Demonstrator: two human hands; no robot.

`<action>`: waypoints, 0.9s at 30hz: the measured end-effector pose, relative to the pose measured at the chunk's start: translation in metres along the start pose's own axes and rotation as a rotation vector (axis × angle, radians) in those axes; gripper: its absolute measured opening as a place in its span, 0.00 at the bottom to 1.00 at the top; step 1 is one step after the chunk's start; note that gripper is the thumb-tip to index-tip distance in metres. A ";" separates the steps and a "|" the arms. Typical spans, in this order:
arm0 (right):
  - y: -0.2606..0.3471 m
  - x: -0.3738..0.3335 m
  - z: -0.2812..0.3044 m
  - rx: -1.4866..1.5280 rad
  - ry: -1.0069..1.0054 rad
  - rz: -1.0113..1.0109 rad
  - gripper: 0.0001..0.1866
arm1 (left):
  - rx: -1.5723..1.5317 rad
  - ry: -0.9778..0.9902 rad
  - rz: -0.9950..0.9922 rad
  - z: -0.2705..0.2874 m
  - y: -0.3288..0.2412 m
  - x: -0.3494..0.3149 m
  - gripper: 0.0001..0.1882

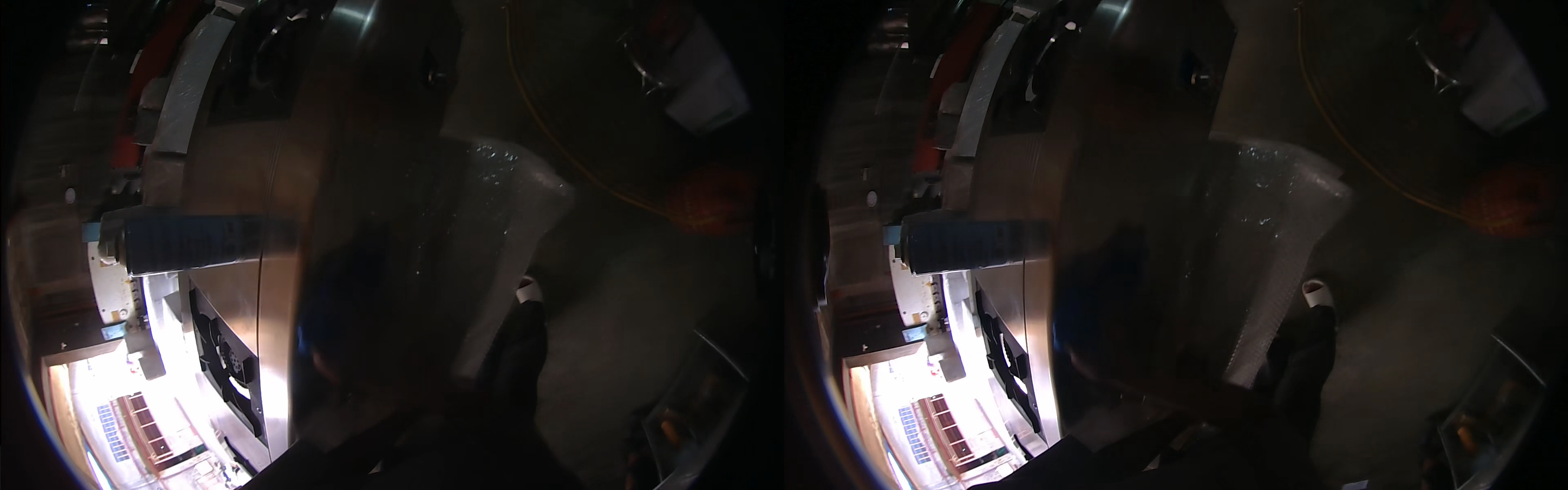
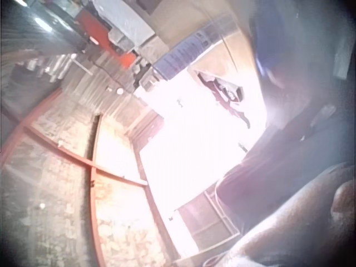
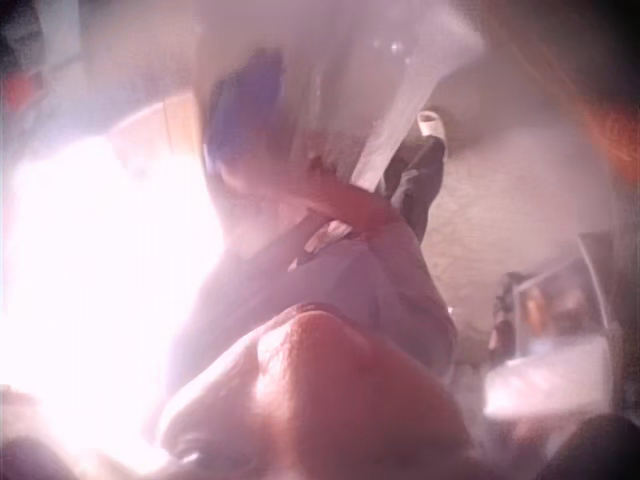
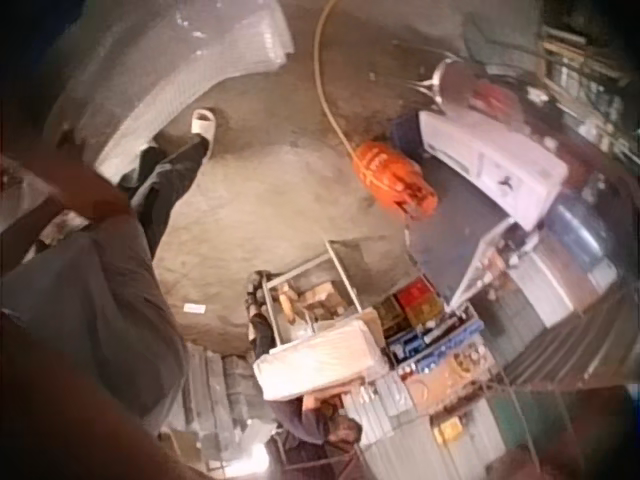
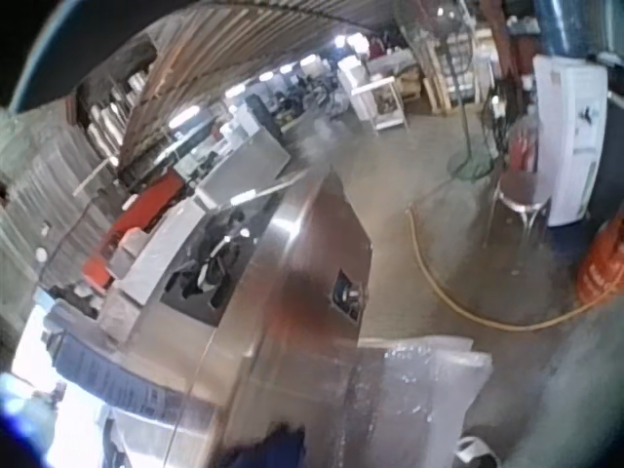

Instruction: The person cleans a stainless steel gas cooktop using a spray can and a blue cloth. They repeatedly spray cleaner onto the surface and wipe it down, moving around the unit to cover different areas.

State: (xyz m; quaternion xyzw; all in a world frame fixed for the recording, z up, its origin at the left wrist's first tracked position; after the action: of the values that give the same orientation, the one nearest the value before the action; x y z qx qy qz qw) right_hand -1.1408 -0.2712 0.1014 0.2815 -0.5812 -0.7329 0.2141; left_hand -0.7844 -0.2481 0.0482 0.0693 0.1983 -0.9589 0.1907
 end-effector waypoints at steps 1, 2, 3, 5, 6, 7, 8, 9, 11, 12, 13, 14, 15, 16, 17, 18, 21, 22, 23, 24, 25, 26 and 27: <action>0.019 0.011 -0.004 -0.033 -0.004 0.019 0.31 | -0.020 -0.001 0.006 0.000 0.001 0.001 0.50; 0.040 0.029 -0.009 -0.077 -0.012 0.043 0.31 | -0.041 -0.005 0.019 -0.001 0.003 0.002 0.50; 0.063 0.057 -0.015 -0.131 -0.034 0.075 0.31 | -0.056 -0.005 0.022 -0.002 0.003 0.003 0.50; 0.102 0.129 -0.019 -0.257 -0.085 0.058 0.31 | -0.131 -0.002 0.034 -0.006 0.003 0.003 0.50; 0.118 0.170 -0.014 -0.247 -0.125 0.052 0.31 | -0.211 0.013 0.076 -0.006 0.003 0.002 0.50; 0.135 0.216 -0.006 -0.325 -0.200 0.040 0.31 | -0.377 0.034 0.149 -0.010 0.002 0.003 0.50; 0.141 0.246 0.008 -0.216 -0.340 0.121 0.26 | -0.540 0.060 0.228 -0.010 0.002 0.002 0.51; 0.143 0.272 0.020 -0.092 -0.462 0.253 0.24 | -0.701 0.089 0.306 -0.011 0.001 0.003 0.52; 0.151 0.316 0.038 -0.166 -0.523 0.287 0.22 | -0.515 0.070 0.207 -0.007 0.000 0.007 0.48; 0.150 0.320 0.039 -0.220 -0.530 0.298 0.22 | -0.171 0.017 0.040 -0.003 -0.001 0.011 0.44; 0.139 0.307 0.038 0.448 -0.326 0.084 0.24 | 0.144 0.002 -0.089 0.003 -0.003 0.013 0.39; 0.132 0.288 0.025 0.447 -0.281 -0.057 0.24 | 0.164 -0.016 -0.111 0.008 -0.004 0.016 0.39; 0.121 0.250 0.003 0.326 -0.243 -0.054 0.25 | 0.157 -0.012 -0.104 0.014 -0.005 0.021 0.39; 0.111 0.206 -0.022 0.130 -0.170 -0.011 0.25 | 0.151 -0.009 -0.098 0.021 -0.006 0.025 0.38; 0.096 0.161 -0.045 -0.038 -0.040 0.025 0.25 | 0.125 0.105 -0.054 0.025 -0.008 0.030 0.42; 0.082 0.111 -0.065 -0.164 0.133 0.066 0.26 | 0.100 0.218 -0.010 0.031 -0.010 0.034 0.46; 0.065 0.048 -0.097 -0.288 0.270 0.153 0.26 | 0.111 0.382 0.080 0.042 -0.018 0.044 0.49; 0.070 0.050 -0.093 -0.322 0.156 0.181 0.25 | 0.129 0.415 0.116 0.047 -0.021 0.042 0.48; 0.075 0.076 -0.082 -0.295 0.138 0.030 0.30 | 0.094 0.353 0.110 0.050 -0.022 0.042 0.48; 0.086 0.106 -0.067 -0.203 0.025 -0.080 0.37 | 0.057 0.291 0.114 0.053 -0.024 0.039 0.47; 0.098 0.143 -0.048 -0.004 -0.098 -0.162 0.44 | 0.015 0.247 0.133 0.054 -0.027 0.034 0.47; 0.115 0.193 -0.030 0.082 -0.230 -0.108 0.39 | -0.033 0.121 0.127 0.055 -0.029 0.029 0.46; 0.129 0.234 0.000 0.132 -0.242 -0.135 0.34 | -0.081 0.015 0.124 0.053 -0.034 0.020 0.45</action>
State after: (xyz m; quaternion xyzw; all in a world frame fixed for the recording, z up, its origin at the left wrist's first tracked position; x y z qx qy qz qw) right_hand -1.3185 -0.4513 0.1886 0.2432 -0.6293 -0.7344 0.0738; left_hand -0.8193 -0.2478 0.1038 0.0807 0.2338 -0.9359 0.2509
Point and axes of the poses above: each hand's wrist, its own x-axis towards the middle knuckle, its own z-axis out of the back of the hand, y = z × x, the point moved 1 cm from there along x, towards the middle knuckle, and after that the axes turned 10 degrees about -z, right-handed, at the moved point
